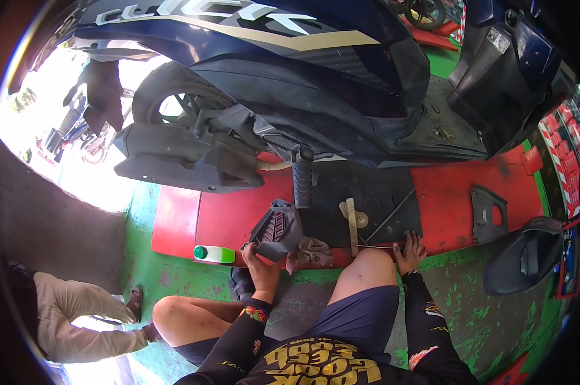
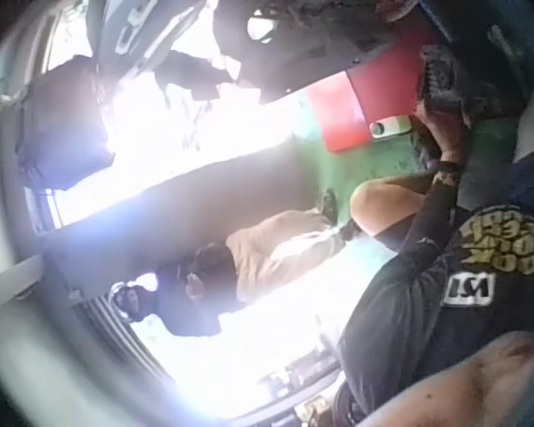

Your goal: Unscrewing and removing a side panel from a motorcycle.

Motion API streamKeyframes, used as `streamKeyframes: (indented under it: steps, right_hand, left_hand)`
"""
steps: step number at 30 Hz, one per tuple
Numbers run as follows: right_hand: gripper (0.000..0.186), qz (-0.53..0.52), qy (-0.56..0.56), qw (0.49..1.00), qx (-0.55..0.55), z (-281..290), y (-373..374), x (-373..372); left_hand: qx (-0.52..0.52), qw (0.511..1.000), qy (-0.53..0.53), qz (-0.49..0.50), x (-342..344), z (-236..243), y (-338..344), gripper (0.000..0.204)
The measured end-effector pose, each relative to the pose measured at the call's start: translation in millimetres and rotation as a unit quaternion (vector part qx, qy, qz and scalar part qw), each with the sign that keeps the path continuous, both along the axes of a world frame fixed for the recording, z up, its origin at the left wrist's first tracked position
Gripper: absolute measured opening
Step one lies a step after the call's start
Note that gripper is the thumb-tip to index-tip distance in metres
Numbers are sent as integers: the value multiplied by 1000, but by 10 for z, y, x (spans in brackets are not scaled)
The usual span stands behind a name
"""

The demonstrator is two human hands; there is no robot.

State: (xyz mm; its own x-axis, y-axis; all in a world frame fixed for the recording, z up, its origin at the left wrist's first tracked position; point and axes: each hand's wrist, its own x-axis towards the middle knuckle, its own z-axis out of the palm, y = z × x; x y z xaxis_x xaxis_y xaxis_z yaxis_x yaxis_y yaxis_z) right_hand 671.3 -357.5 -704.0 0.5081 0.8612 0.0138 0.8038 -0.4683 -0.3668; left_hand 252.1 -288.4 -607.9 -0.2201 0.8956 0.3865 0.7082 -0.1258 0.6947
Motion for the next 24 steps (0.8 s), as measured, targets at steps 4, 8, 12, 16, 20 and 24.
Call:
streamKeyframes:
  steps: [4, 8, 12, 16, 20, 24]
  right_hand:
    - [73, 5, 0, 1000, 3, -13, 21, -8]
    - [73, -13, -3, 999, -51, 24, 24, -8]
    - [73, 5, -1, 1000, -23, 57, 20, -8]
    - [73, 3, -7, 1000, -20, 32, 28, -31]
    - [73, 1, -7, 1000, -17, 10, 20, -37]
    - [72, -8, -2, 1000, -17, 44, 0, -30]
  left_hand:
    - [40, 994, 91, -34, -12, -140, 19, 69]
    - [74, 983, 158, -56, 13, -201, 46, 62]
    - [78, 986, 139, -55, 68, -193, 68, 61]
    - [89, 985, 142, -49, 64, -106, 100, 60]
    - [97, 983, 149, -42, 41, 6, 66, 60]
    - [93, 985, 139, -50, 47, 87, 27, 60]
